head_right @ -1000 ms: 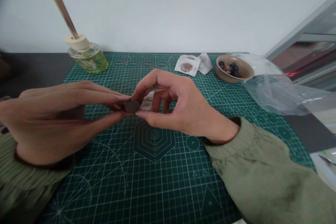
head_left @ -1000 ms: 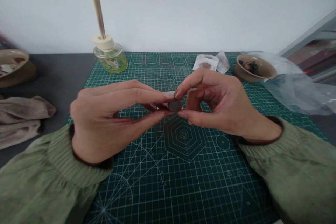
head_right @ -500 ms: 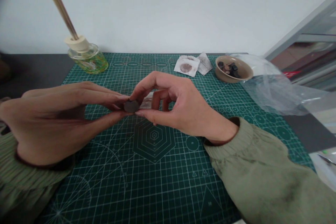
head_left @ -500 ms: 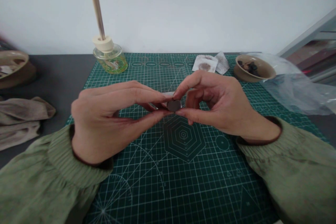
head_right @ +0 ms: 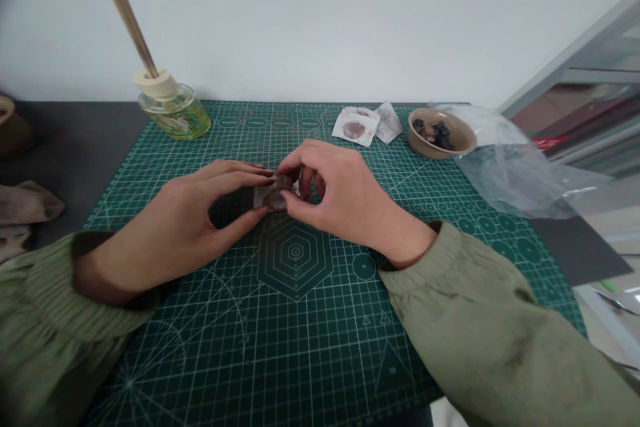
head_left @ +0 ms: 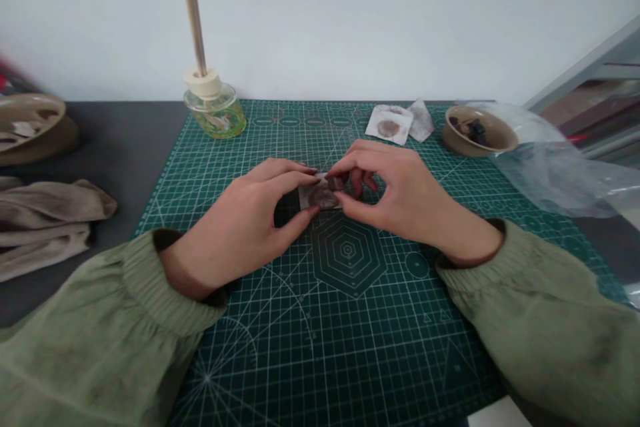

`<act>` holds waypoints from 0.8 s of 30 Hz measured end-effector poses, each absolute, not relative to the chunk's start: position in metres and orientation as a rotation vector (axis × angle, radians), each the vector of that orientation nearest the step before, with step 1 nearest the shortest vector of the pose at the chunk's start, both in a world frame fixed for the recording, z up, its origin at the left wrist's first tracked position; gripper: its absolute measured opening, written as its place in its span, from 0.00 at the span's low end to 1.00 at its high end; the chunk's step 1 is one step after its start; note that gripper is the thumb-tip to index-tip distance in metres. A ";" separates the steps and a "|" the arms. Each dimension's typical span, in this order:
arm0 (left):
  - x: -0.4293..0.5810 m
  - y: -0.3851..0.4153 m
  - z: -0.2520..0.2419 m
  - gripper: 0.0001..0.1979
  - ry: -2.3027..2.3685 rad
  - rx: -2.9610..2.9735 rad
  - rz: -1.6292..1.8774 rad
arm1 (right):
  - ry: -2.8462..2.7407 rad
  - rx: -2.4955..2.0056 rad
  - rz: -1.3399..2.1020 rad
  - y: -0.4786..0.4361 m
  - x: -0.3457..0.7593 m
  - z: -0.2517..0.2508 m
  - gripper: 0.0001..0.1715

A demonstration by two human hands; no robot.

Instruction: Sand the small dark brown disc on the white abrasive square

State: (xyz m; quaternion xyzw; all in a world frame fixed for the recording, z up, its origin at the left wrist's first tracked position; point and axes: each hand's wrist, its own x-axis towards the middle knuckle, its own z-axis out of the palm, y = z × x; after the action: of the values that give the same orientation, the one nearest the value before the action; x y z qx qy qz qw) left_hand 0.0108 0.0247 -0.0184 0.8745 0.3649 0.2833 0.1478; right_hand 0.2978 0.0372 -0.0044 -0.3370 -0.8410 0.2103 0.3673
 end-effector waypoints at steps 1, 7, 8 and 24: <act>0.010 0.025 -0.019 0.18 1.047 2.534 0.783 | -2.228 -0.862 0.480 0.039 0.299 -0.006 0.07; 0.006 0.025 -0.021 0.21 1.065 2.589 0.663 | -2.372 -0.922 0.415 0.042 0.302 -0.012 0.09; 0.007 0.025 -0.021 0.21 1.068 2.590 0.654 | -2.369 -0.926 0.416 0.042 0.302 -0.011 0.09; 0.012 0.024 -0.009 0.22 1.149 2.608 0.545 | -2.370 -1.063 0.512 0.046 0.296 -0.005 0.06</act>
State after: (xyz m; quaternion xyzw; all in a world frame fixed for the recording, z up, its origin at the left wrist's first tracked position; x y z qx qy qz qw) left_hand 0.0123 0.0235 -0.0086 0.8924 0.3931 0.1864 0.1201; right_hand 0.2962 0.0461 -0.0045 -0.3893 -0.8680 0.1876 0.2445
